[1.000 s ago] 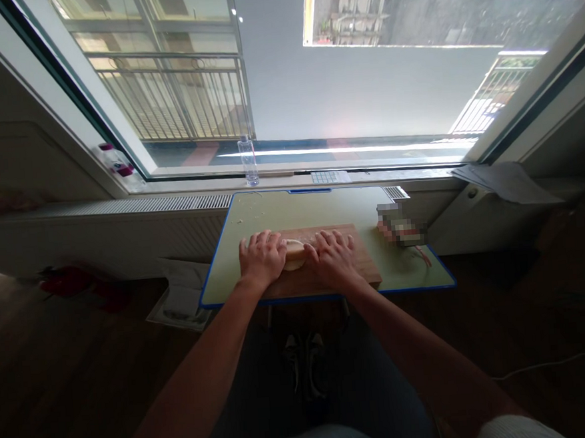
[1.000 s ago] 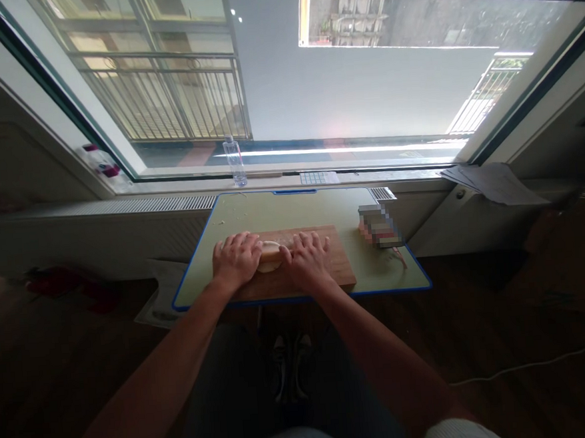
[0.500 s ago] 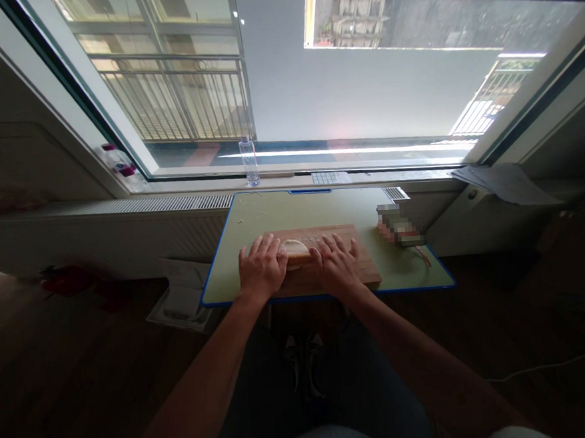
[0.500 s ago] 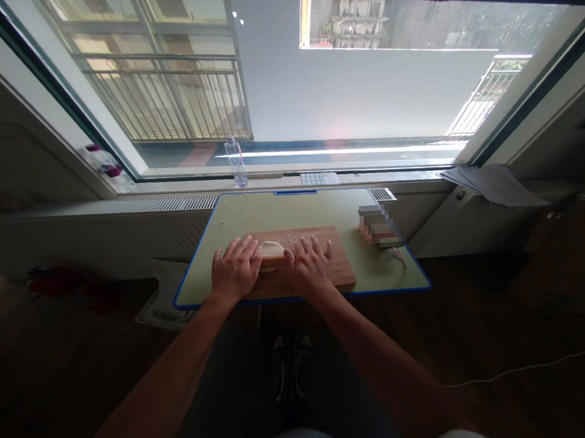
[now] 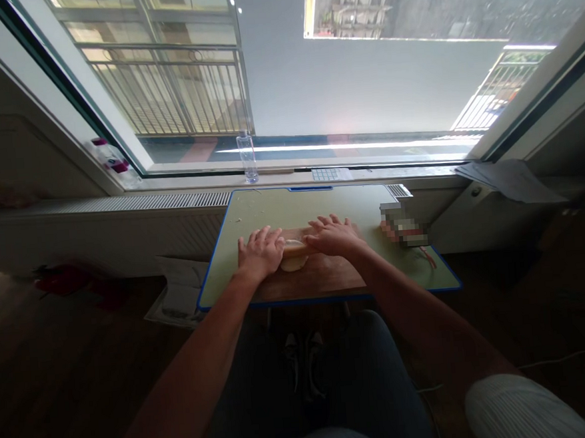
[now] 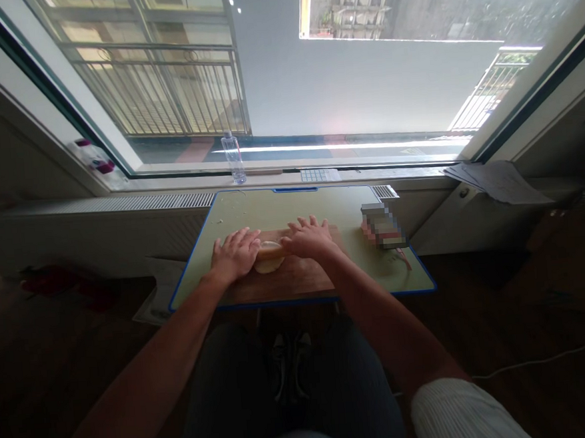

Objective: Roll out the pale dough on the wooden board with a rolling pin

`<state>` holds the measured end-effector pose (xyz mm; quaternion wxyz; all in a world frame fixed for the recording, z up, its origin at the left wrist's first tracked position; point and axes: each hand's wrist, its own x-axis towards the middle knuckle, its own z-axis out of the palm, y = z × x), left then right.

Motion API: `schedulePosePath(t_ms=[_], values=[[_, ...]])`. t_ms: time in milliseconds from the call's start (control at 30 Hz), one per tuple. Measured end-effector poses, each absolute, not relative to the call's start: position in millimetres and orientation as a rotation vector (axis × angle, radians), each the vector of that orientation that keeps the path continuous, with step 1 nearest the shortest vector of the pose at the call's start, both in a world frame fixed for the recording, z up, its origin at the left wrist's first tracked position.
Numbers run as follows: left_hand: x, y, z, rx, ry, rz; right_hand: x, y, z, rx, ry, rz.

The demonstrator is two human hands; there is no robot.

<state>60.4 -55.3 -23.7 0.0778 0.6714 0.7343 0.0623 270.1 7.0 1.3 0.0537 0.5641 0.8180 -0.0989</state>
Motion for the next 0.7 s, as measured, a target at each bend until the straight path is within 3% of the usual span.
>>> schedulePosePath(t_ms=[200, 500, 700], values=[[47, -35, -13, 1.968, 1.99, -0.006, 269, -1, -10, 1.802, 2.529, -0.222], [49, -42, -18, 1.952, 2.083, 0.005, 270, -41, -9, 1.83, 2.625, -0.013], [53, -46, -8, 2.226, 2.03, -0.068, 275, -49, -23, 1.857, 2.672, -0.016]])
